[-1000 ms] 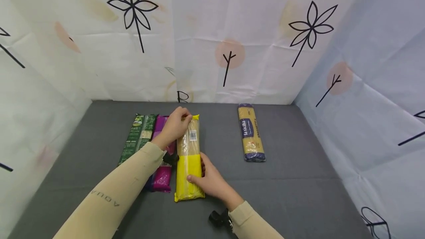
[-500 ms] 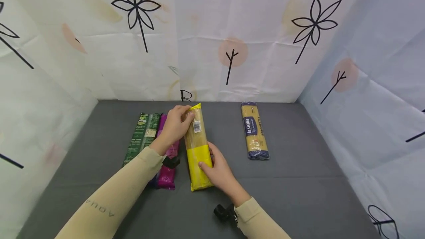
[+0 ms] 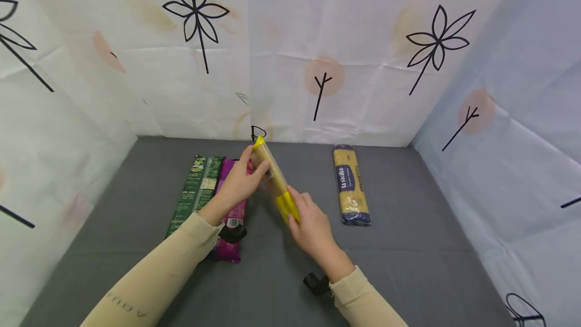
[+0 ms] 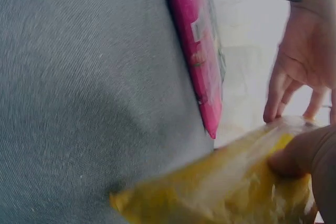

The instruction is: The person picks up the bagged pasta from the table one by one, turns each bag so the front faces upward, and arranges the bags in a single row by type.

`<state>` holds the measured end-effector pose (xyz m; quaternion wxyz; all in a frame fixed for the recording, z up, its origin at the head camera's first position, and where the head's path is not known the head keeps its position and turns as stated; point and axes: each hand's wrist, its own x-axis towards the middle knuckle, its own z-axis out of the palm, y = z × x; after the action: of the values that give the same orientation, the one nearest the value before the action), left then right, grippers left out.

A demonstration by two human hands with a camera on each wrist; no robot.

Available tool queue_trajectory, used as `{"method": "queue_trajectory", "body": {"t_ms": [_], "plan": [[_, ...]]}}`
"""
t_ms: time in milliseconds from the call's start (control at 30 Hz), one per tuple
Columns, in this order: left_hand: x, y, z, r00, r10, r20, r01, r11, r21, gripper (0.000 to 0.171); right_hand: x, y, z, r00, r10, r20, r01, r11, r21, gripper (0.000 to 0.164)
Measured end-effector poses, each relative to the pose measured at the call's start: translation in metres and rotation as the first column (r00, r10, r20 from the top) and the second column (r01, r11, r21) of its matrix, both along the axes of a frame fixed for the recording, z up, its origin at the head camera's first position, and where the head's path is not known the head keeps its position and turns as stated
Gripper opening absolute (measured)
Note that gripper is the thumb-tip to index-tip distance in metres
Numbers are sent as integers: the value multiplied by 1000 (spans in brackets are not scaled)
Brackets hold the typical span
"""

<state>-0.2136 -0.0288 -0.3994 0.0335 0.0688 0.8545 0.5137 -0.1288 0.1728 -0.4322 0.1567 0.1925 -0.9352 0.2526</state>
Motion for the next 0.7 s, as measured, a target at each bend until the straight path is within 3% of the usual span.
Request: {"method": "queue_trajectory", "body": {"t_ms": [100, 200, 300, 467, 533, 700], "plan": [[1, 1, 0, 998, -40, 54, 29, 982, 185, 91, -2, -1, -2, 991, 15, -136, 0, 994, 113, 71], [0, 3, -2, 993, -47, 109, 2, 925, 380, 97, -4, -3, -5, 965, 45, -257, 7, 980, 199, 72], [1, 5, -4, 989, -5, 148, -70, 865, 497, 93, -6, -5, -9, 940, 69, -334, 13, 972, 235, 69], [-1, 5, -8, 984, 51, 173, -146, 791, 594, 83, -9, -10, -11, 911, 85, -404, 27, 965, 263, 68], [1, 4, -3, 978, 60, 199, -171, 776, 607, 80, -10, -12, -11, 907, 88, -412, 31, 961, 273, 68], [-1, -1, -6, 954, 82, 289, -254, 734, 629, 73, -9, -18, -11, 905, 83, -418, 48, 955, 292, 67]]}}
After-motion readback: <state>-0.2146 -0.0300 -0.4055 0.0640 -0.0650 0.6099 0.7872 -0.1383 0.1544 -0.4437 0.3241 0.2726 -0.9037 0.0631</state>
